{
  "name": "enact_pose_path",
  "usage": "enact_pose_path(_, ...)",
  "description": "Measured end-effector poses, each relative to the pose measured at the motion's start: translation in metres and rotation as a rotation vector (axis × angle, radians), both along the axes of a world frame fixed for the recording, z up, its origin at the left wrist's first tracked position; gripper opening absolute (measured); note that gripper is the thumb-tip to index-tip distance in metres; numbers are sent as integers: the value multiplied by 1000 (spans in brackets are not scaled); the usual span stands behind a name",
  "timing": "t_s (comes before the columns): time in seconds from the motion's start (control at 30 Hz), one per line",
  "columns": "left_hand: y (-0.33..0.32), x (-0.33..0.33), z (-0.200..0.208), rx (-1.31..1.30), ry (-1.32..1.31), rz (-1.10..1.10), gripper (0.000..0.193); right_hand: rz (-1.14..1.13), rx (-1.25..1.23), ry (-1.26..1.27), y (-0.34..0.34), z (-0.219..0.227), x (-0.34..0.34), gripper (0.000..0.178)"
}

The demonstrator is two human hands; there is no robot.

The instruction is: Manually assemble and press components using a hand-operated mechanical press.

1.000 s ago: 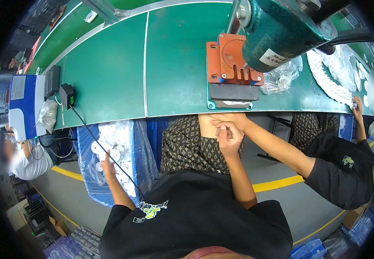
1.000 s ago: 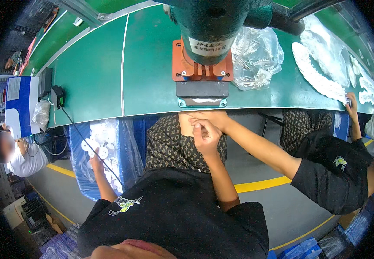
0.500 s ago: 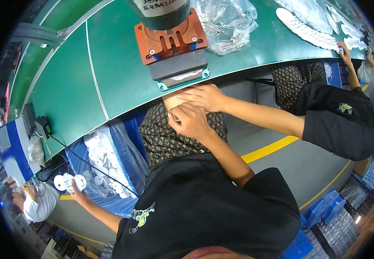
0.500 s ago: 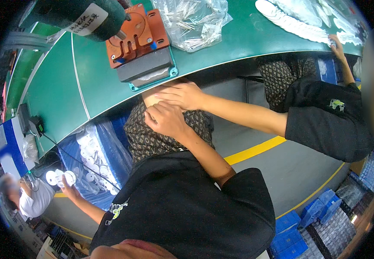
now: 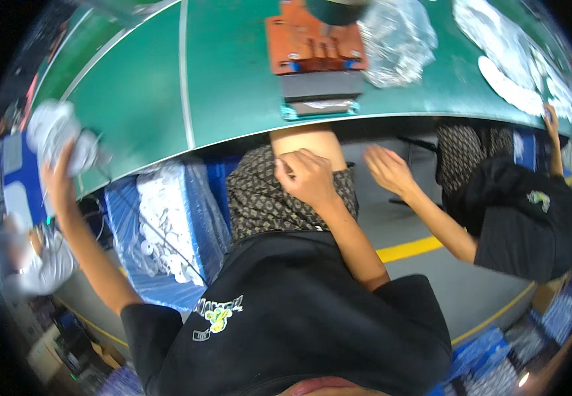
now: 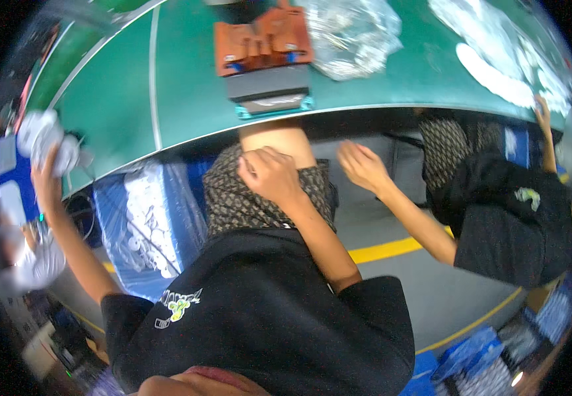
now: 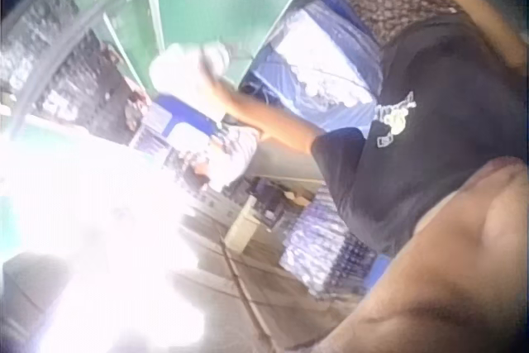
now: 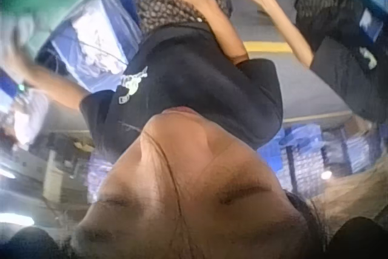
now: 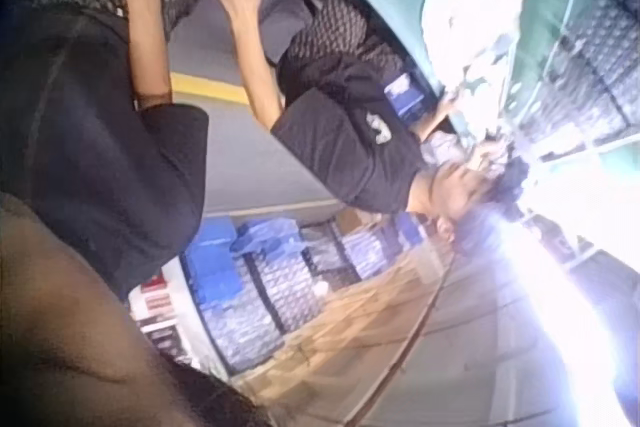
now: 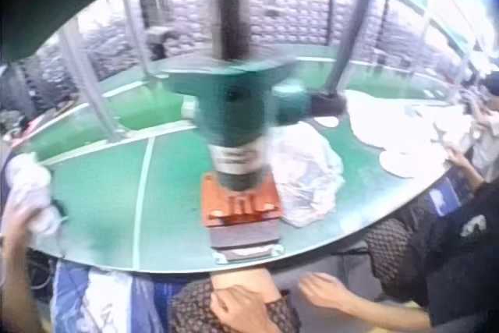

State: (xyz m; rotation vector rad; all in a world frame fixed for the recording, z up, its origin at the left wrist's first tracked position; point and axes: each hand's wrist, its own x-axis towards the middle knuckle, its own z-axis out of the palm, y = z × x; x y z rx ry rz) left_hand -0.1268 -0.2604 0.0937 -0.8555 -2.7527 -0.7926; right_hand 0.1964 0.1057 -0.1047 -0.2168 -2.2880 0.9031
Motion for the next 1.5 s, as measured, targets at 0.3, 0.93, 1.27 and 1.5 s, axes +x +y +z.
enact_pose_path(0.3, 123, -55, -38, -219, 115, -79, 34, -38, -171, 29, 0, 0, 14, 6)
enact_pose_path(0.93, 108, -18, -42, -235, 150, -257, 72, -241, -171, -29, 10, -8, 26, 12)
enact_pose_path(1.27, 32, 7, -59, -109, 325, -99, 33, -238, -191, 12, 10, -4, 26, 10)
enact_pose_path(1.5, -141, 42, -202, 216, 475, 569, 27, -327, -164, -70, 14, -11, 35, 21)
